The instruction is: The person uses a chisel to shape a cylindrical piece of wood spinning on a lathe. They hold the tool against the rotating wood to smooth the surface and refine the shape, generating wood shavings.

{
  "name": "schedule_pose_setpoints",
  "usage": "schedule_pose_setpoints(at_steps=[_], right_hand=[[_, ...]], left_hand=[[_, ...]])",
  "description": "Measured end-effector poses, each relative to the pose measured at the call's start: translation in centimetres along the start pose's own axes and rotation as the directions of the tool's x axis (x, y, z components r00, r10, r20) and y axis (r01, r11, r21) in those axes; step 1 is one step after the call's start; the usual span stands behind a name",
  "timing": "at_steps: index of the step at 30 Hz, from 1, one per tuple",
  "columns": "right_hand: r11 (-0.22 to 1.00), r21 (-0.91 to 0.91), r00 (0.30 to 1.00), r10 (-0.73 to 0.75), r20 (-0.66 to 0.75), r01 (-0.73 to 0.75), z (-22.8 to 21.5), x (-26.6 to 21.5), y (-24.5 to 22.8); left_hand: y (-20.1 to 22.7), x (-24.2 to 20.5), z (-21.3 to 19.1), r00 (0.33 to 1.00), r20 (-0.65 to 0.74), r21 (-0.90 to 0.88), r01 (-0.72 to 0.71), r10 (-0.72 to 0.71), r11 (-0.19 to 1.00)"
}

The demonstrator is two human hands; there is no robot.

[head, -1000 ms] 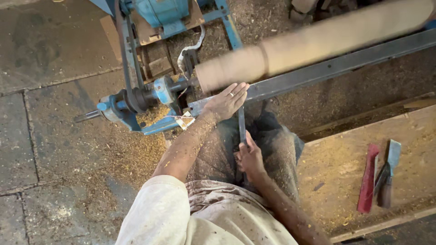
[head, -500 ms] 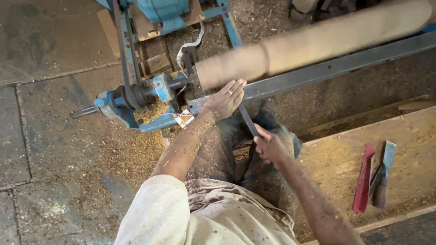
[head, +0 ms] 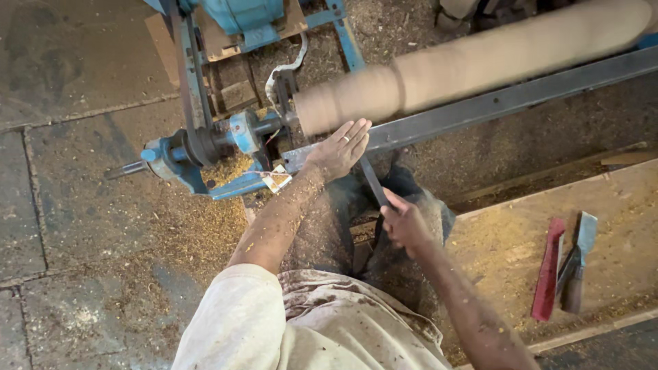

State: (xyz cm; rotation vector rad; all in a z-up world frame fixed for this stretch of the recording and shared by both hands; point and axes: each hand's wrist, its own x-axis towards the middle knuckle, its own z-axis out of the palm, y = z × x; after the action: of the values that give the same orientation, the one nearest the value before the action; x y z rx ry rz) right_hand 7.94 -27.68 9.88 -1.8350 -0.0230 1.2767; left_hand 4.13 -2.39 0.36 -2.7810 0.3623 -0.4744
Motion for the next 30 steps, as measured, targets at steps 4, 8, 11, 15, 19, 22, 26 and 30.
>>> schedule_pose_setpoints(at_steps=[4, 8, 11, 15, 19, 22, 26, 30], right_hand=[[0.993, 0.110, 0.999, -0.040, -0.035, 0.043, 2.8, 0.0, 2.0], [0.953, 0.303, 0.999, 0.021, -0.044, -0.007, 5.4, 0.5, 3.4], [0.937, 0.350, 0.999, 0.016, -0.037, -0.002, 6.7, 0.0, 4.2], [0.953, 0.304, 1.000, -0.002, -0.017, 0.007, 6.7, -0.3, 4.0], [0.975, 0.224, 0.999, -0.014, 0.035, 0.005, 6.2, 0.1, 3.2], [0.991, 0.130, 0.999, -0.039, 0.034, 0.034, 4.7, -0.1, 2.6], [0.998, 0.064, 0.995, -0.009, 0.103, 0.002, 2.5, -0.4, 1.1], [0.996, -0.004, 0.989, 0.088, 0.122, -0.088, 0.8, 0.3, -0.1]], left_hand=[[0.1, -0.2, -0.4, 1.000, 0.013, 0.013, 0.002, -0.002, 1.000], [0.1, 0.2, -0.2, 1.000, 0.024, -0.014, 0.001, -0.001, 1.000], [0.6, -0.1, -0.7, 1.000, 0.021, -0.007, 0.002, -0.002, 1.000], [-0.3, -1.6, -1.3, 0.999, -0.021, -0.046, -0.041, 0.040, 0.998], [-1.0, -3.1, -1.4, 1.000, -0.020, -0.061, 0.001, -0.002, 0.998], [-0.7, -2.9, -1.4, 1.000, -0.012, -0.025, -0.014, 0.013, 1.000], [-0.7, -3.1, -1.4, 1.000, -0.020, 0.042, -0.010, 0.011, 0.999], [-0.6, -3.4, -1.1, 0.999, -0.051, 0.100, -0.005, 0.010, 0.995]])
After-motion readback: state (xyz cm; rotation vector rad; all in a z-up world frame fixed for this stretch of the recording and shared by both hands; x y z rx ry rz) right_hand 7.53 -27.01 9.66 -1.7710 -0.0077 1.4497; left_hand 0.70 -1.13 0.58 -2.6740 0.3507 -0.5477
